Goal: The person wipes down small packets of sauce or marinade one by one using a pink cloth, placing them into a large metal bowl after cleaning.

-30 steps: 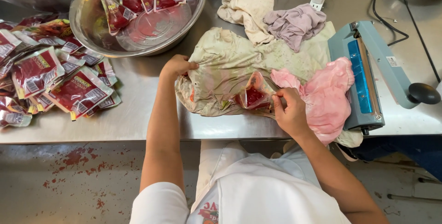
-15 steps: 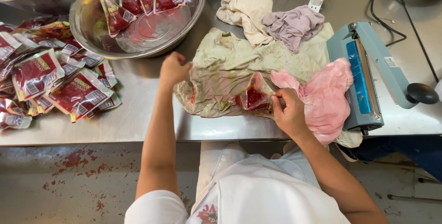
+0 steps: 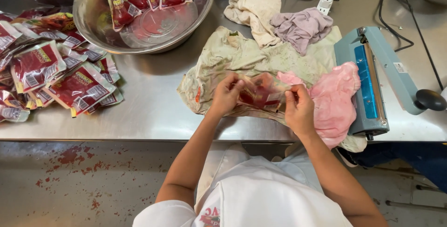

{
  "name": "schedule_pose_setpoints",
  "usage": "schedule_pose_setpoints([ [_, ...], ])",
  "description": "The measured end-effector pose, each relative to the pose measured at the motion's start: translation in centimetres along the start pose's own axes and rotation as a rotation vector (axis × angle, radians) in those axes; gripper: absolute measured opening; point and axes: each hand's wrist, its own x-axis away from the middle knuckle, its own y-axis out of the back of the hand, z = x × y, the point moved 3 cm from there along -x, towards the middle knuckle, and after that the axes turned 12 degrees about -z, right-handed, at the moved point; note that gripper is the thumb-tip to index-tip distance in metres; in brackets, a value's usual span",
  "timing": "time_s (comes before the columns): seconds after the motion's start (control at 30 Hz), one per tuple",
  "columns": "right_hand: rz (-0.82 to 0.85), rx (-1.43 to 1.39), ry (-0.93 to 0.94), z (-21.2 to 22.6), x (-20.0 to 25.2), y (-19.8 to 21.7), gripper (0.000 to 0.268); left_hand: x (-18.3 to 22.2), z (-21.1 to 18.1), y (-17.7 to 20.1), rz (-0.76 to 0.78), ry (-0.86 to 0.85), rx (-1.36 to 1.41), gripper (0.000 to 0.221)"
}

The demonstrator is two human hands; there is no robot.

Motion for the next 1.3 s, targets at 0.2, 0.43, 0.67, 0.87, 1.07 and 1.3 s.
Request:
schedule_pose_setpoints([
  [0.2, 0.032, -0.080, -0.117, -1.5, -0.4, -0.6, 0.012, 0.7, 0.7, -0.3, 0.065, 0.152, 0.385, 0.015],
  [0.43, 0.036, -0.041, -0.135, -2.6, -0.3, -1.0, 0.010, 0.1, 3.2, -0.9, 0.053, 0.202, 0.400, 0.016],
  [0.67, 0.166, 0.024, -0.262, -6.2, -0.9, -1.7, 0.003, 1.7, 2.7, -0.8, -0.121, 0.142, 0.265, 0.015],
  [0.87, 0.709, 0.573, 0.041, -2.9, -4.9, 0.4, 0.047, 1.9, 1.9, -0.6, -0.187, 0.168, 0.242, 0.016],
  [1.07, 0.540, 0.884, 0.331, -6.2, -5.3, 0.1, 0.056, 1.4, 2.3, -0.8, -0.212, 0.183, 0.243, 0.014],
  [1.3, 0.660, 0.832, -0.285, 3.0, -8.4, 1.7, 0.091, 1.2, 2.2, -1.0, -0.206, 0.187, 0.194, 0.013],
])
